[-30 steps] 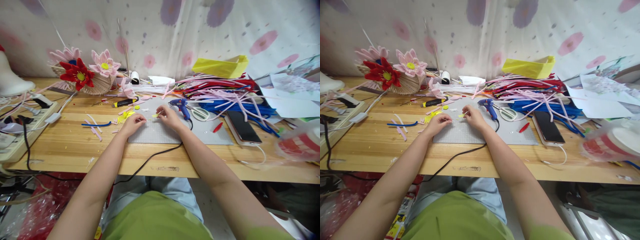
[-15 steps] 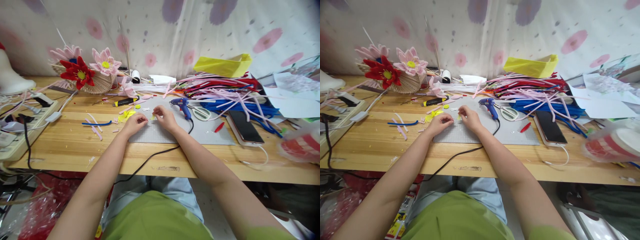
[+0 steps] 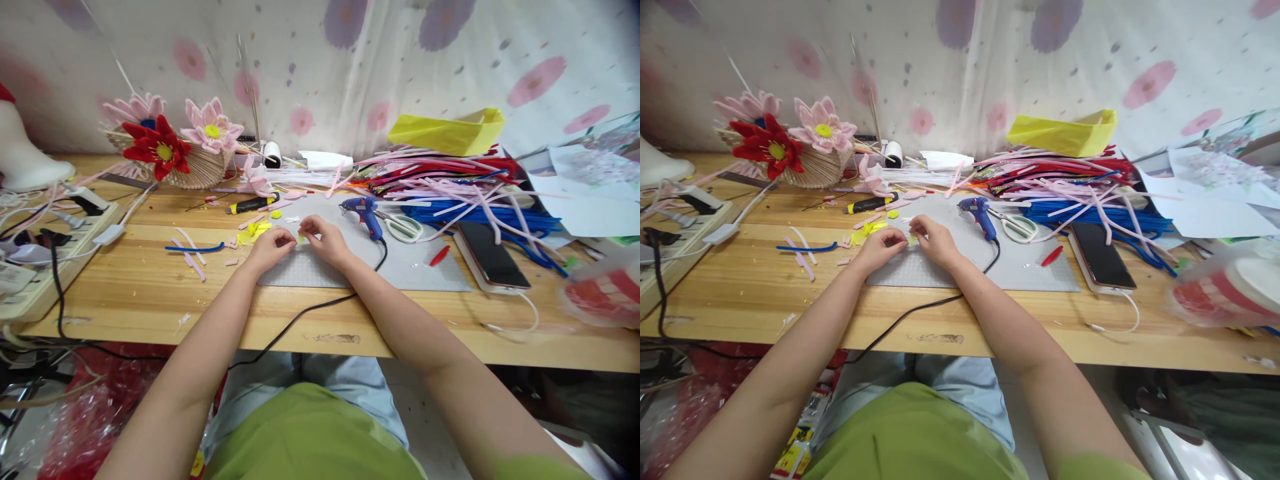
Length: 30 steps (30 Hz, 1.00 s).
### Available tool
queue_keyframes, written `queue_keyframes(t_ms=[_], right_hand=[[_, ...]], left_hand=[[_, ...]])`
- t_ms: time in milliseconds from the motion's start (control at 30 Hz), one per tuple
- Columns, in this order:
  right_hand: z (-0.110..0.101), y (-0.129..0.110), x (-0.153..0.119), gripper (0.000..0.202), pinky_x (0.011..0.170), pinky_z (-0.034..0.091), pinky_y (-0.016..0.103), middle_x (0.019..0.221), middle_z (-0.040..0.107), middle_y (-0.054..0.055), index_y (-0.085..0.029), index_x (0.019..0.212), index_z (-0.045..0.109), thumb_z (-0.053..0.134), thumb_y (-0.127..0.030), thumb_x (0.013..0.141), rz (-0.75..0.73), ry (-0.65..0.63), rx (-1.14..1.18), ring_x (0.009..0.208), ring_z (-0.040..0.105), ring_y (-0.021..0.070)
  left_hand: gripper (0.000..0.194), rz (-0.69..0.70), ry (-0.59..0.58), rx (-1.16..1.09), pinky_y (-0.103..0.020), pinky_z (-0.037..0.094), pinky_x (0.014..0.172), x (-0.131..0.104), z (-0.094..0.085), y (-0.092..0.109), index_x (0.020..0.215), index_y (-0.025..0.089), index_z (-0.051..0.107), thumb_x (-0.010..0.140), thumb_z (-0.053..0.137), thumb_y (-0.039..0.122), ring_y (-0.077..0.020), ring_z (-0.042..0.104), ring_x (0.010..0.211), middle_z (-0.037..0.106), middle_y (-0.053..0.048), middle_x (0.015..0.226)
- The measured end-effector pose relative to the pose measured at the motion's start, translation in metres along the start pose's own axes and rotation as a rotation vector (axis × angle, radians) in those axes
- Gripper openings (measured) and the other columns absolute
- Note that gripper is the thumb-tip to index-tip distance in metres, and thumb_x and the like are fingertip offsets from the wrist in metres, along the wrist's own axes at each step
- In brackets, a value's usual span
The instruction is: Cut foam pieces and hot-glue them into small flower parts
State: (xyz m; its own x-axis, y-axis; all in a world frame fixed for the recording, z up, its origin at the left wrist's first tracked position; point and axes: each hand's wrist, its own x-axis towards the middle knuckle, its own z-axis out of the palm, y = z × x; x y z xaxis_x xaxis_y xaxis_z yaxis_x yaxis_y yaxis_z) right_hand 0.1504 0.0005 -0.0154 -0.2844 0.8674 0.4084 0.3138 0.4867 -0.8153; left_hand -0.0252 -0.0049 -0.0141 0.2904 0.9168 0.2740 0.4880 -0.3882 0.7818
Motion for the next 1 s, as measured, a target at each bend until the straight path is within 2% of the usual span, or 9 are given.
queue_keyframes(t_ms=[667,800,1000], right_hand=[[0.002,0.014,0.005,0.022,0.081,0.049,0.033,0.081,0.065,0.0,-0.021,0.088,0.049,0.055,-0.022,0.067,0.127,0.025,0.31,0.079,0.062,0.0135],[0.002,0.014,0.005,0.021,0.081,0.049,0.033,0.079,0.064,0.0,-0.021,0.086,0.049,0.055,-0.022,0.066,0.14,0.027,0.324,0.078,0.062,0.0132],[0.003,0.011,0.006,0.021,0.08,0.049,0.032,0.08,0.064,0.0,-0.021,0.086,0.049,0.055,-0.022,0.066,0.144,0.015,0.308,0.077,0.061,0.0129]], left_hand=[[0.014,-0.009,0.023,-0.022,-0.029,0.047,0.071,0.0,0.002,-0.007,0.078,0.017,0.065,0.069,0.061,0.027,-0.0137,0.058,0.074,0.064,-0.004,0.082],[0.016,-0.01,0.046,-0.047,-0.029,0.048,0.07,0.0,0.002,-0.005,0.08,0.018,0.065,0.069,0.062,0.028,-0.0128,0.058,0.072,0.063,-0.004,0.085],[0.015,-0.02,0.043,-0.049,-0.029,0.047,0.072,0.001,0.003,-0.001,0.075,0.018,0.067,0.071,0.059,0.03,-0.0158,0.059,0.079,0.066,-0.005,0.084]])
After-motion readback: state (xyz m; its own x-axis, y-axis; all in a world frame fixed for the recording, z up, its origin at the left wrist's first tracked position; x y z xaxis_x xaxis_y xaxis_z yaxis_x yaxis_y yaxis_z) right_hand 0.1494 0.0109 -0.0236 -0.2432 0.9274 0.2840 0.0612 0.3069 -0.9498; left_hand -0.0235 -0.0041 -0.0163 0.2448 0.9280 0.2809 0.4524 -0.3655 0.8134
